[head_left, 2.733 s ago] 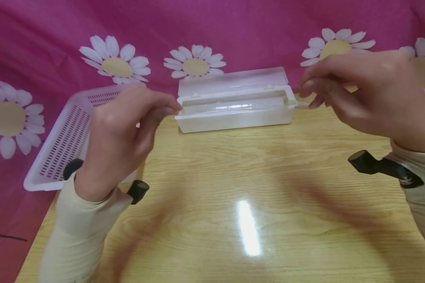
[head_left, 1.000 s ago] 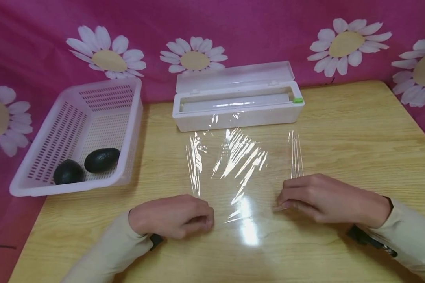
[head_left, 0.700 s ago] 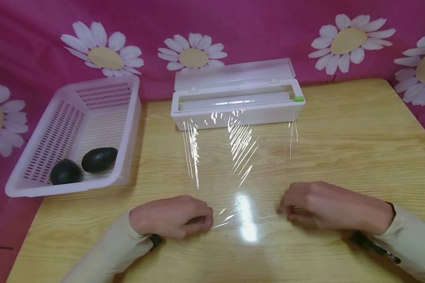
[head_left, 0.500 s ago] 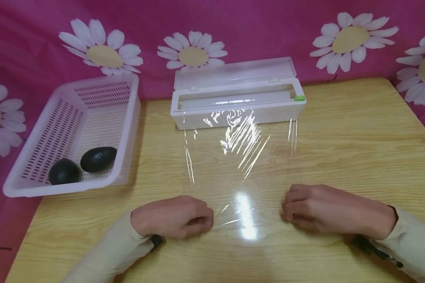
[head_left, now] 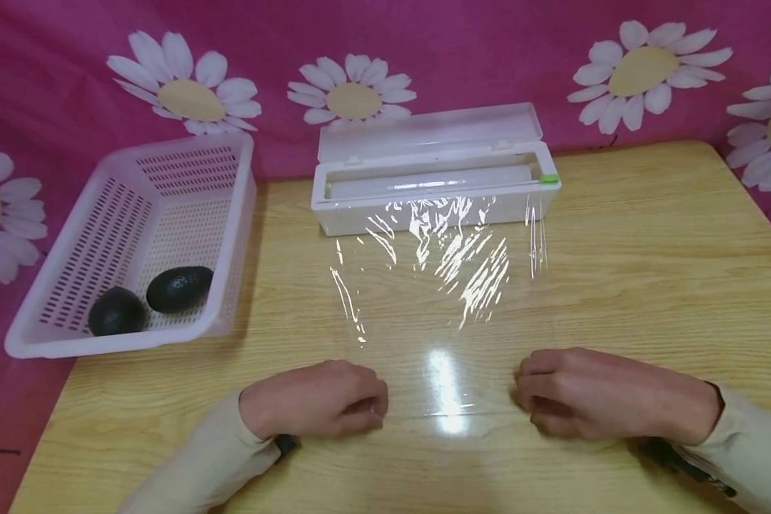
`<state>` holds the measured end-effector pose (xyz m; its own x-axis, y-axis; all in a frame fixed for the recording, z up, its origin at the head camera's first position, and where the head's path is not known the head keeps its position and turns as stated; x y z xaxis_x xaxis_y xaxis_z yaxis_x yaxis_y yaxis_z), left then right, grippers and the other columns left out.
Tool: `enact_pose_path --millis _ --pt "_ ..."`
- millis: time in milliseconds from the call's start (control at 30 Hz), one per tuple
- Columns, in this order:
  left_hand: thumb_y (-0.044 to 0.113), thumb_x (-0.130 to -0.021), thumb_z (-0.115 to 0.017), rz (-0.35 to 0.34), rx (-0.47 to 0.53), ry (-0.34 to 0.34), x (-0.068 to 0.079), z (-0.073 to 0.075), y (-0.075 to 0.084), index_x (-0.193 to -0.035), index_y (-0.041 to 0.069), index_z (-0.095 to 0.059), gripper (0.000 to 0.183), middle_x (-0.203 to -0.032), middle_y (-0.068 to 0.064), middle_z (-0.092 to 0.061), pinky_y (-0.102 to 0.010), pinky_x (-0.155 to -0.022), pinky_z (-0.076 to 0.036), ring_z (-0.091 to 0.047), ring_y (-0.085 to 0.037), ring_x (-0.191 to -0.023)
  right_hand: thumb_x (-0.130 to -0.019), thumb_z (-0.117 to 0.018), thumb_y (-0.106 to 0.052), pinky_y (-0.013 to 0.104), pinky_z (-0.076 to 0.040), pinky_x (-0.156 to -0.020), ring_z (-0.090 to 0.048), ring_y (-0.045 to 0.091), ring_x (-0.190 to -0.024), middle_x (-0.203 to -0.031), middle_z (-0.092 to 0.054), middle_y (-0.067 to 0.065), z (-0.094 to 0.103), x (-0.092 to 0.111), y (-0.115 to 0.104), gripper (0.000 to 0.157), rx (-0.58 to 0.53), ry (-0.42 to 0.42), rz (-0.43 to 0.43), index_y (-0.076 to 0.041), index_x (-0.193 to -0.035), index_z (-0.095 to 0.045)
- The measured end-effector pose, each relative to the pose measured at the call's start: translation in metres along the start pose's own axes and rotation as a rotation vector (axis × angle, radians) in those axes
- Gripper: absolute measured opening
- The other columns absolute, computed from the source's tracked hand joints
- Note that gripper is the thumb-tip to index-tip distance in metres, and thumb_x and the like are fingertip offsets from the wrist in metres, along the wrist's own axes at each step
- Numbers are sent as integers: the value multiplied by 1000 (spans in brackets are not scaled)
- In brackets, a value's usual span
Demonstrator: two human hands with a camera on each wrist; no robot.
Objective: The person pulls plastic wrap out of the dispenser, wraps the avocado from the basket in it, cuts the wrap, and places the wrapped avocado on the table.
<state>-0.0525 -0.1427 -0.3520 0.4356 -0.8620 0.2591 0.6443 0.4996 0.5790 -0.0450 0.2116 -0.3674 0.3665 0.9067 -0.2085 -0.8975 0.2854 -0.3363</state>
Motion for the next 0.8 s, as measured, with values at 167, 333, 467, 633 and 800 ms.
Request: enact_pose_path --millis 167,333,467,633,800 --pt "27 -104 -62 -3 -52 -12 3 5 4 -90 22 -69 17 -83 13 -60 -11 -75 -48 -52 4 -77 -92 -77 -25 13 -51 -78 -56 -5 -90 -96 -62 -21 1 1 -1 9 20 7 -11 -30 -95 -70" --pt "30 -104 -62 11 -69 18 5 7 5 -93 23 -69 15 -87 13 -61 -12 -74 -49 -53 5 -78 -94 -75 -30 13 -51 -78 -57 -3 -90 -96 -65 -20 6 -1 0 3 53 47 15 -30 -94 -73" --pt "30 -103 -63 31 -77 68 3 7 3 -94 22 -68 13 -86 13 -61 -14 -74 -51 -53 5 -76 -96 -73 -31 14 -53 -76 -59 -2 -86 -94 -66 -16 14 -8 6 4 83 128 -2 -26 -95 -74" --pt "29 -102 -65 6 -166 222 -1 11 -3 -98 22 -71 10 -93 11 -64 -20 -84 -54 -57 -1 -87 -100 -66 -28 23 -57 -83 -63 4 -92 -100 -69 -10 26 -21 20 11 136 221 -96 -21 -99 -75" --pt "30 -101 -67 32 -207 343 -6 18 -13 -106 20 -72 12 -109 6 -67 -29 -96 -54 -60 -10 -105 -94 -74 -24 38 -60 -93 -65 14 -110 -117 -70 -1 31 -32 35 25 124 175 -276 -16 -118 -74"
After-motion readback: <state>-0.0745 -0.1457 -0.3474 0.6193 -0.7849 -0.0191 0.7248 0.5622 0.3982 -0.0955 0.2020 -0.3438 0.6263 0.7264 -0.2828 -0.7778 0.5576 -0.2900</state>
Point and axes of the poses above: each hand's wrist, its own x-axis away from the middle knuckle, its own z-axis out of the back of the hand, y = z × x, the point moved 1 cm from there along -x, towards the middle knuckle
